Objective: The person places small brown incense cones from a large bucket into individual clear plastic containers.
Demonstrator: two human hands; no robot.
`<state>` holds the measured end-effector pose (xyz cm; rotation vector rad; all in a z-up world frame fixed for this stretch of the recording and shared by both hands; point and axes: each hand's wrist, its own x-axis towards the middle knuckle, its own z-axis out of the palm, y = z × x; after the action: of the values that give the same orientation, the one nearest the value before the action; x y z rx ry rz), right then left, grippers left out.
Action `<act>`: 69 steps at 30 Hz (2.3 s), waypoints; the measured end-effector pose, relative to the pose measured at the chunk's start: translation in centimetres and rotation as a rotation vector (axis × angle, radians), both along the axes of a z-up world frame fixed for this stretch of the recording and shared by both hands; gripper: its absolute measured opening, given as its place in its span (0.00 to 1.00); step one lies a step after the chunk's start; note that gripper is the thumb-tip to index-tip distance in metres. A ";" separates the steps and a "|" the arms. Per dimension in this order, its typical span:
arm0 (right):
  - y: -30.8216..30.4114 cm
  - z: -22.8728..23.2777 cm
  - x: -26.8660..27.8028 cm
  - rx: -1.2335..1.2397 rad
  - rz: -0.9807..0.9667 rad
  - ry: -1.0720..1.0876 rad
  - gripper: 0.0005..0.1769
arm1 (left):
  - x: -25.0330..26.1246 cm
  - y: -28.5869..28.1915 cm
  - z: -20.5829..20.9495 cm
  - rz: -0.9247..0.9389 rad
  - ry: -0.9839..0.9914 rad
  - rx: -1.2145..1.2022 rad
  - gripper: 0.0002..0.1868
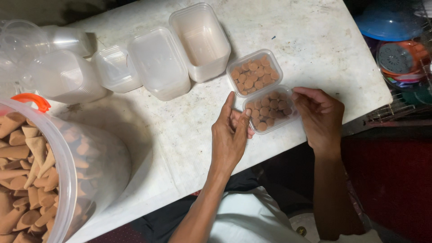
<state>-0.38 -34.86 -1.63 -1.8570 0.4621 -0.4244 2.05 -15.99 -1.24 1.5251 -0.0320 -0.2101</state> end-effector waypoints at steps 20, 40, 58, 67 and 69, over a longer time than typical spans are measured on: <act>-0.4 -1.0 0.3 0.015 0.003 -0.028 0.08 | 0.2 -0.1 0.2 -0.002 -0.001 -0.005 0.30; -0.2 -0.2 0.9 0.049 0.012 0.007 0.10 | 0.8 -0.1 0.2 0.008 -0.024 -0.020 0.29; -1.2 -1.8 1.4 0.055 0.049 -0.042 0.10 | 1.3 -0.2 0.0 0.017 -0.021 0.007 0.28; -0.1 0.6 1.2 0.028 0.014 0.012 0.09 | 1.4 -0.2 0.1 0.020 -0.008 0.012 0.29; 0.4 1.6 0.9 -0.027 0.037 0.048 0.10 | 1.5 0.2 0.0 0.028 0.010 0.012 0.31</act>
<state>0.53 -34.45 -0.05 -1.9021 0.4561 -0.3636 3.54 -15.77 -1.28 1.5358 -0.0019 -0.1957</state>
